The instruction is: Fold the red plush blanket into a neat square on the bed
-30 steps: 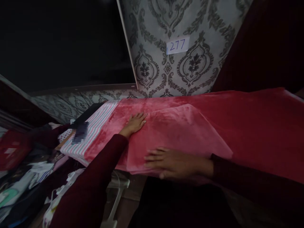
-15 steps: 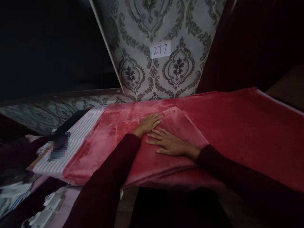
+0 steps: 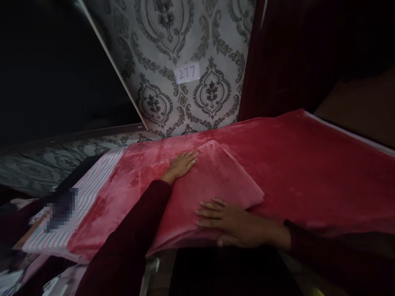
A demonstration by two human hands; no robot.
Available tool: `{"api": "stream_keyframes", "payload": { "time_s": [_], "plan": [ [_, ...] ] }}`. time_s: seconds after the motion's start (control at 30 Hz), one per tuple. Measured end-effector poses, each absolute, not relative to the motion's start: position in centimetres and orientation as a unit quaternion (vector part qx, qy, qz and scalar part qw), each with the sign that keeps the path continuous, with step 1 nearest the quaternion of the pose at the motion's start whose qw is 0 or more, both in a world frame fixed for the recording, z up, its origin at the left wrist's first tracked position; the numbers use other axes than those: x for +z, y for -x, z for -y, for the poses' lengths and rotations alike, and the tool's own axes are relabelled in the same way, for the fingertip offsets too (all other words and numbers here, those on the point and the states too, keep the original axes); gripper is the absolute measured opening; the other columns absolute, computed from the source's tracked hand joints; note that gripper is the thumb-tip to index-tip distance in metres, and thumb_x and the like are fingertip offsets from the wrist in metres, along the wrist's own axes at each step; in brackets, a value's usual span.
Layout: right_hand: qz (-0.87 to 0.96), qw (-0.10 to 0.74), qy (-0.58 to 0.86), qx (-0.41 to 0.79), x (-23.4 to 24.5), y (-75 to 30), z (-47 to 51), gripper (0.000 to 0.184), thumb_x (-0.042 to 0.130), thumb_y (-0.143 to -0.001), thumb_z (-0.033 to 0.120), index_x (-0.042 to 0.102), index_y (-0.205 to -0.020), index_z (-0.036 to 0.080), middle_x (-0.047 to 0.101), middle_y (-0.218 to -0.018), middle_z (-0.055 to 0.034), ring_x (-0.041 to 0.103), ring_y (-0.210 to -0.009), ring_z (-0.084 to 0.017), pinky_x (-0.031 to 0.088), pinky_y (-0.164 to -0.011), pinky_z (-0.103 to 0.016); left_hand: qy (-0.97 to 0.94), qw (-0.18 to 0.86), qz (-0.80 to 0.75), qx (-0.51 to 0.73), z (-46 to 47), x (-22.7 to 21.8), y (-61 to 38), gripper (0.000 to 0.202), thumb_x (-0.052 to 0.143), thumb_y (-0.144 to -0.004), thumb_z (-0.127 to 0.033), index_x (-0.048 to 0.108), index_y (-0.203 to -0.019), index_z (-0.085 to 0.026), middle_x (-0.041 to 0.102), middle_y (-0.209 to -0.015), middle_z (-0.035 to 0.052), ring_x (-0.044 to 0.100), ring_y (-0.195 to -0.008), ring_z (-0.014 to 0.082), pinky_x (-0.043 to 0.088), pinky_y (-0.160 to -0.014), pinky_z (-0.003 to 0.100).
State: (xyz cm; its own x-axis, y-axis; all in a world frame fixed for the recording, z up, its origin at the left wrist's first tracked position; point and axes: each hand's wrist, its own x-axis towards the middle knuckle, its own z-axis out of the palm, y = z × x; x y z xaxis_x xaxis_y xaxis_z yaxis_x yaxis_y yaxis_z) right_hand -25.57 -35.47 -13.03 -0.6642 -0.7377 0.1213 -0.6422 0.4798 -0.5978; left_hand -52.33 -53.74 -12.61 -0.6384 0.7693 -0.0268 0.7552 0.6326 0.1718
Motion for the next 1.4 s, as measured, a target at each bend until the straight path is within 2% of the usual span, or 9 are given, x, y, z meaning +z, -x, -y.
{"api": "stream_keyframes", "payload": {
  "time_s": [0.1,0.27,0.4,0.57,0.73,0.9,1.03,1.23,1.4],
  "plan": [
    [-0.899,-0.010,0.334,-0.282,-11.9,26.9,34.3,0.065,0.044,-0.108,0.056,0.039,-0.164,0.024,0.041,-0.165,-0.0108,0.029,-0.157,-0.026,0.018,-0.131,-0.053,-0.423,0.054,-0.903,0.061,52.7,-10.8,51.8,0.061,0.029,-0.107,-0.050,0.029,-0.166,-0.033,0.025,-0.174,0.0037,0.019,-0.162,0.0310,0.014,-0.128,0.066],
    [-0.961,-0.143,0.171,-0.160,-12.1,32.0,32.1,0.067,0.044,-0.107,0.055,0.039,-0.164,0.020,0.029,-0.170,-0.0158,0.018,-0.160,-0.035,0.015,-0.128,-0.064,-0.507,0.052,-0.857,0.077,47.0,-8.7,51.4,0.061,0.029,-0.107,-0.047,0.027,-0.166,-0.033,0.024,-0.175,0.0040,0.016,-0.163,0.0270,0.011,-0.129,0.062],
    [-0.969,-0.120,0.178,-0.118,-14.8,33.6,30.7,0.069,0.050,-0.103,0.060,0.043,-0.161,0.024,0.025,-0.172,-0.0145,0.013,-0.160,-0.037,0.012,-0.127,-0.067,-0.504,0.071,-0.859,0.054,42.9,-10.6,52.0,0.058,0.033,-0.107,-0.044,0.034,-0.164,-0.031,0.026,-0.174,0.0068,0.019,-0.162,0.0281,0.014,-0.129,0.062],
    [-0.962,-0.117,0.209,-0.132,-17.5,31.4,28.9,0.067,0.046,-0.105,0.061,0.038,-0.164,0.031,0.023,-0.174,-0.0098,0.012,-0.161,-0.035,0.012,-0.128,-0.065,-0.497,0.063,-0.861,0.084,42.3,-13.6,52.9,0.058,0.027,-0.109,-0.050,0.037,-0.163,-0.032,0.028,-0.174,0.0038,0.019,-0.162,0.0255,0.018,-0.130,0.057],
    [-0.960,-0.118,0.203,-0.154,-18.5,27.6,27.8,0.064,0.043,-0.106,0.061,0.035,-0.165,0.036,0.016,-0.175,-0.0053,0.014,-0.161,-0.035,0.020,-0.126,-0.066,-0.502,0.070,-0.857,0.099,42.6,-14.1,53.4,0.060,0.026,-0.108,-0.055,0.036,-0.163,-0.032,0.028,-0.174,0.0025,0.020,-0.162,0.0238,0.016,-0.131,0.052],
    [-0.963,-0.128,0.179,-0.153,-20.1,23.7,27.4,0.068,0.047,-0.106,0.057,0.023,-0.168,0.040,0.019,-0.175,-0.0028,0.013,-0.161,-0.034,0.030,-0.124,-0.063,-0.496,0.067,-0.859,0.110,42.5,-14.0,53.1,0.064,0.025,-0.107,-0.058,0.035,-0.164,-0.031,0.029,-0.173,0.0034,0.021,-0.162,0.0254,0.017,-0.131,0.052],
    [-0.967,-0.122,0.171,-0.142,-21.0,21.9,26.7,0.073,0.049,-0.105,0.053,0.015,-0.169,0.039,0.018,-0.175,-0.0035,0.012,-0.161,-0.032,0.028,-0.125,-0.063,-0.496,0.058,-0.861,0.095,42.3,-13.7,52.5,0.062,0.025,-0.108,-0.056,0.033,-0.165,-0.031,0.026,-0.174,0.0033,0.020,-0.162,0.0254,0.014,-0.132,0.050],
    [-0.968,-0.110,0.173,-0.142,-16.8,21.9,26.7,0.063,0.041,-0.108,0.051,0.022,-0.167,0.040,0.027,-0.172,-0.0055,0.022,-0.159,-0.033,0.019,-0.125,-0.070,-0.495,0.051,-0.864,0.072,42.9,-10.5,51.1,0.066,0.033,-0.106,-0.053,0.024,-0.168,-0.029,0.013,-0.177,0.0044,0.011,-0.163,0.0296,0.008,-0.131,0.060],
    [-0.937,-0.108,0.286,-0.172,-11.4,26.1,31.1,0.060,0.042,-0.108,0.054,0.035,-0.165,0.035,0.026,-0.172,-0.0046,0.017,-0.160,-0.031,0.015,-0.129,-0.063,-0.508,0.054,-0.854,0.094,48.2,-7.7,50.5,0.062,0.025,-0.108,-0.053,0.029,-0.166,-0.031,0.026,-0.175,0.0021,0.020,-0.162,0.0253,0.009,-0.131,0.056]
  ]
}}
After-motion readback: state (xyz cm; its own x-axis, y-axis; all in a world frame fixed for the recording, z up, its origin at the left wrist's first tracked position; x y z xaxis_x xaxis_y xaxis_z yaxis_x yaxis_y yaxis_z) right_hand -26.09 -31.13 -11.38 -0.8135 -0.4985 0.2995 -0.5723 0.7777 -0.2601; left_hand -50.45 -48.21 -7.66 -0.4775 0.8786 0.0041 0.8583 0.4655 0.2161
